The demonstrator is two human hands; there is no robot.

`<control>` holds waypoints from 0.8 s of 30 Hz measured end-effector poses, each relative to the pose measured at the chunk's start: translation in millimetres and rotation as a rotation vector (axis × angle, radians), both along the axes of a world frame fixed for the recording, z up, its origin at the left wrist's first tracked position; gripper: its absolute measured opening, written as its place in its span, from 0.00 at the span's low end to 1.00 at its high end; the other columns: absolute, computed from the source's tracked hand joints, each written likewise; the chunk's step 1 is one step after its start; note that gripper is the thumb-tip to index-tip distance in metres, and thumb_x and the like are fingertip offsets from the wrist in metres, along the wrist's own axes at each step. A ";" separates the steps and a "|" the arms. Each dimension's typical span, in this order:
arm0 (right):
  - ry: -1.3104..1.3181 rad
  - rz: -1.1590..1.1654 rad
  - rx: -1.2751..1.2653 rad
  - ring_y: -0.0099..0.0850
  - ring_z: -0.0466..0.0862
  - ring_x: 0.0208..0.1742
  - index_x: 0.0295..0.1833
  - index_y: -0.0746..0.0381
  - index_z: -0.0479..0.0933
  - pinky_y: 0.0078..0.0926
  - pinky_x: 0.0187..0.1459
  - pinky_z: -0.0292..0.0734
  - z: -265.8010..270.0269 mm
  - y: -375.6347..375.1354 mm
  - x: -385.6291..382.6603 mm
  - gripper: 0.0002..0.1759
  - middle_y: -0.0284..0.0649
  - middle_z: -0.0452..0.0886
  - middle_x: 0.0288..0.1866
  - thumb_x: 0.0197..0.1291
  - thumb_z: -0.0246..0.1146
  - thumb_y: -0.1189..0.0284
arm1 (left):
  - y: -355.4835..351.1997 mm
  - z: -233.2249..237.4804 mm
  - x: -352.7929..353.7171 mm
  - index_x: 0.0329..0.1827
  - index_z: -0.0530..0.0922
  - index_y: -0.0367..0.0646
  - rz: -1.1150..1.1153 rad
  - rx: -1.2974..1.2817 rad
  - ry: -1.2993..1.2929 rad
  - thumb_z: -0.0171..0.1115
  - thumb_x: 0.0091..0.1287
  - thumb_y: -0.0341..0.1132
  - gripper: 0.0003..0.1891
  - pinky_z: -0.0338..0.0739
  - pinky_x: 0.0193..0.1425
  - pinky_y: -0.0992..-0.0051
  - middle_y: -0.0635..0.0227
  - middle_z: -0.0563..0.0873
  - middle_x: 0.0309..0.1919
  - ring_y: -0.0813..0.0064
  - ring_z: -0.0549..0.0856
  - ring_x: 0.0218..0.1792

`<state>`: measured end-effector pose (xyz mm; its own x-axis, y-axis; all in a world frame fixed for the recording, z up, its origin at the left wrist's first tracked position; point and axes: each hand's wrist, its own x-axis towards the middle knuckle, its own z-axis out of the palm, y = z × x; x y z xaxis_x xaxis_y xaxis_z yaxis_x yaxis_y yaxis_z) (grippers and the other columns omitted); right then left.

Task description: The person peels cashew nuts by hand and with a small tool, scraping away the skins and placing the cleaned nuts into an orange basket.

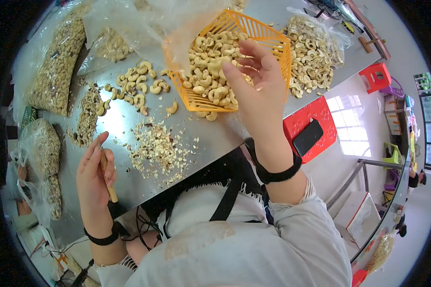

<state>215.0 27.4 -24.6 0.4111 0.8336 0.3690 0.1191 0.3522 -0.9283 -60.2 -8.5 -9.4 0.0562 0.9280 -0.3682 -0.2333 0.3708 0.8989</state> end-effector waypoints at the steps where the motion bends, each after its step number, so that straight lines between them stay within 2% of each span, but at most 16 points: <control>1: -0.009 -0.029 0.017 0.21 0.72 0.36 0.46 0.67 0.69 0.15 0.40 0.68 0.0 -0.1 1.2 0.18 0.35 0.72 0.37 0.47 0.62 0.77 | 1.4 -1.6 -3.5 0.54 0.65 0.34 0.002 0.018 0.035 0.43 0.64 0.32 0.17 0.58 0.15 0.88 0.70 0.75 0.24 0.89 0.64 0.15; 4: -0.017 0.016 -0.072 0.21 0.73 0.36 0.43 0.66 0.70 0.17 0.40 0.69 -0.1 -11.7 -6.9 0.16 0.35 0.73 0.37 0.47 0.61 0.77 | 3.7 -6.8 -7.4 0.53 0.66 0.34 0.013 0.059 0.129 0.43 0.64 0.31 0.16 0.61 0.18 0.89 0.69 0.76 0.25 0.89 0.66 0.17; 9: -0.010 0.083 -0.034 0.22 0.74 0.34 0.39 0.66 0.71 0.17 0.38 0.70 -8.3 -22.4 -25.7 0.12 0.36 0.74 0.35 0.47 0.61 0.77 | 10.7 -10.6 -13.9 0.54 0.65 0.35 0.015 0.078 0.218 0.43 0.65 0.31 0.16 0.61 0.19 0.88 0.71 0.75 0.26 0.90 0.66 0.18; 11: -0.131 0.121 -0.016 0.22 0.75 0.33 0.37 0.66 0.72 0.17 0.37 0.70 -10.9 -23.8 -28.0 0.10 0.37 0.74 0.33 0.46 0.61 0.77 | 13.7 -13.1 -17.2 0.54 0.66 0.36 0.026 0.081 0.226 0.43 0.65 0.31 0.16 0.61 0.19 0.88 0.71 0.76 0.26 0.90 0.66 0.17; 13: -0.103 0.122 -0.017 0.22 0.75 0.32 0.36 0.65 0.73 0.16 0.37 0.70 -8.2 -22.4 -26.1 0.09 0.36 0.75 0.31 0.46 0.61 0.77 | 13.5 -12.0 -16.2 0.53 0.67 0.36 0.012 0.084 0.250 0.45 0.64 0.31 0.15 0.61 0.19 0.88 0.71 0.76 0.27 0.90 0.66 0.18; 18: -0.085 0.129 -0.190 0.21 0.76 0.31 0.35 0.65 0.74 0.16 0.36 0.70 11.0 -18.5 -2.5 0.08 0.35 0.77 0.29 0.47 0.61 0.75 | 13.8 7.4 0.3 0.50 0.69 0.37 -0.115 0.090 0.411 0.49 0.60 0.29 0.14 0.61 0.20 0.89 0.72 0.76 0.24 0.91 0.66 0.19; 20: -0.046 0.131 -0.193 0.20 0.76 0.31 0.35 0.65 0.74 0.16 0.36 0.70 15.9 -20.7 3.2 0.08 0.34 0.77 0.29 0.48 0.61 0.75 | 20.3 20.4 9.1 0.46 0.72 0.38 -0.231 0.144 0.601 0.52 0.58 0.28 0.12 0.60 0.22 0.88 0.75 0.74 0.22 0.91 0.66 0.19; 21: -0.003 0.136 -0.201 0.20 0.76 0.31 0.35 0.65 0.74 0.15 0.36 0.70 16.4 -22.7 5.0 0.08 0.34 0.77 0.29 0.48 0.61 0.75 | 24.7 24.4 13.6 0.46 0.72 0.38 -0.232 0.146 0.604 0.52 0.58 0.28 0.12 0.60 0.22 0.88 0.75 0.74 0.22 0.91 0.66 0.19; 23: 0.001 0.131 -0.211 0.19 0.75 0.32 0.36 0.65 0.74 0.15 0.37 0.70 15.5 -28.2 8.9 0.08 0.33 0.77 0.30 0.48 0.61 0.74 | 37.5 32.7 27.1 0.44 0.72 0.40 -0.318 0.419 0.726 0.53 0.58 0.28 0.11 0.61 0.23 0.88 0.76 0.72 0.21 0.89 0.68 0.21; 24: 0.000 0.128 -0.225 0.19 0.75 0.32 0.36 0.65 0.74 0.15 0.37 0.70 14.6 -31.3 10.6 0.08 0.33 0.77 0.30 0.49 0.60 0.74 | 41.5 43.9 41.2 0.41 0.73 0.39 -0.327 0.421 0.755 0.54 0.57 0.26 0.09 0.62 0.25 0.87 0.77 0.72 0.22 0.88 0.70 0.23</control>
<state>225.6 -3.9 -9.9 0.2969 0.9400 0.1682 0.0866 0.1489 -0.9851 -19.0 32.9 34.4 0.2213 0.9739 -0.0497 0.5285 -0.0770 0.8454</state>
